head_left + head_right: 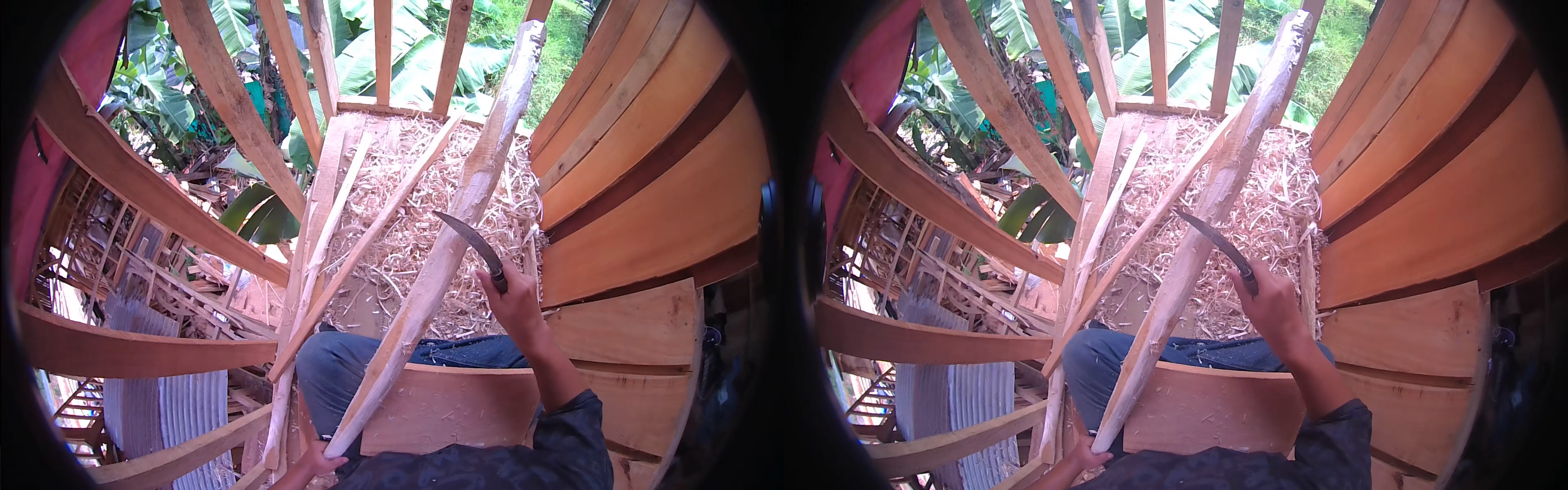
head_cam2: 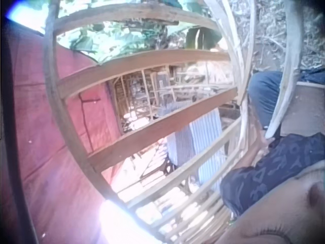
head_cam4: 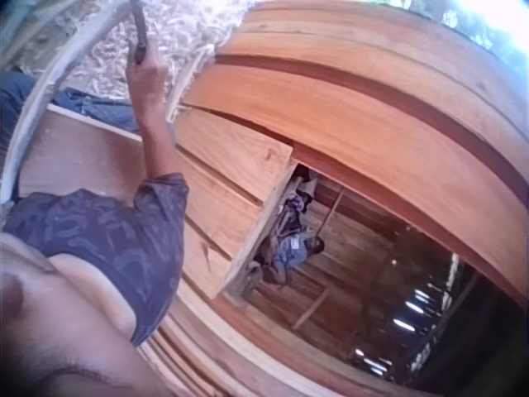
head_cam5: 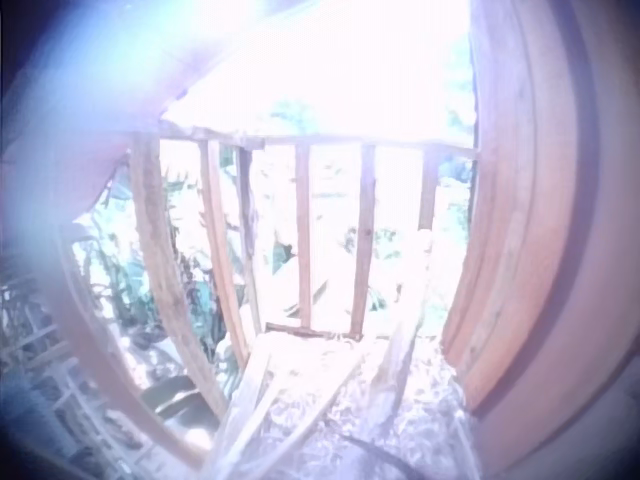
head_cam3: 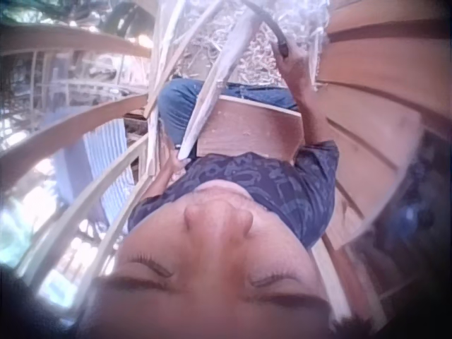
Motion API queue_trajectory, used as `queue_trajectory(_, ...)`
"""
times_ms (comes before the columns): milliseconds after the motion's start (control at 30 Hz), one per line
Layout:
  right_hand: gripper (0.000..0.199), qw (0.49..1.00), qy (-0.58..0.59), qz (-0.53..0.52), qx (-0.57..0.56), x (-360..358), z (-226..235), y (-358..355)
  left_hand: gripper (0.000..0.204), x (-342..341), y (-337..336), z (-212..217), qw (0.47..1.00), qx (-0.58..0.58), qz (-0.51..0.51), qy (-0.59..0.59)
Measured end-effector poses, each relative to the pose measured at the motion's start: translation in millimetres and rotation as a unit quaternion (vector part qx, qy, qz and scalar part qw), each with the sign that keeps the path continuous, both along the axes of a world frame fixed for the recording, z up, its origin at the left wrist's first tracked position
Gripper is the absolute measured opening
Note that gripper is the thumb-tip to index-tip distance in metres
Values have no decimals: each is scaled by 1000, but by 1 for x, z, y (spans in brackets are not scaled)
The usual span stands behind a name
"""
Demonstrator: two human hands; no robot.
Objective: The person sits cross-legged and uses a curved knife to shave and shape a long wooden stick held against a small wooden board on their lap. Wood shavings accumulate on the board and surrounding floor as the person repeatedly scrapes the stick's surface.
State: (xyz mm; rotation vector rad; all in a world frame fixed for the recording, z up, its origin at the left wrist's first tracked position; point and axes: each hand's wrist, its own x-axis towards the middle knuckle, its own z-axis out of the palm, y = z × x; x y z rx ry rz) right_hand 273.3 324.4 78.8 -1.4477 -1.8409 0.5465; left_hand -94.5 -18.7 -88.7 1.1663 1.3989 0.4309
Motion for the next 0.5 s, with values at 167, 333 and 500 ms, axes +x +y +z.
queue_trajectory(167,25,934,62,262,-234,-6,16,-26,28,4,4,1,999,51,-5,-6)
queue_trajectory(333,21,914,256,64,-309,7,25,-7,29,-2,1,-1,999,49,-23,0)
queue_trajectory(500,22,980,148,21,-128,-6,13,-17,29,6,7,5,999,34,3,-6)
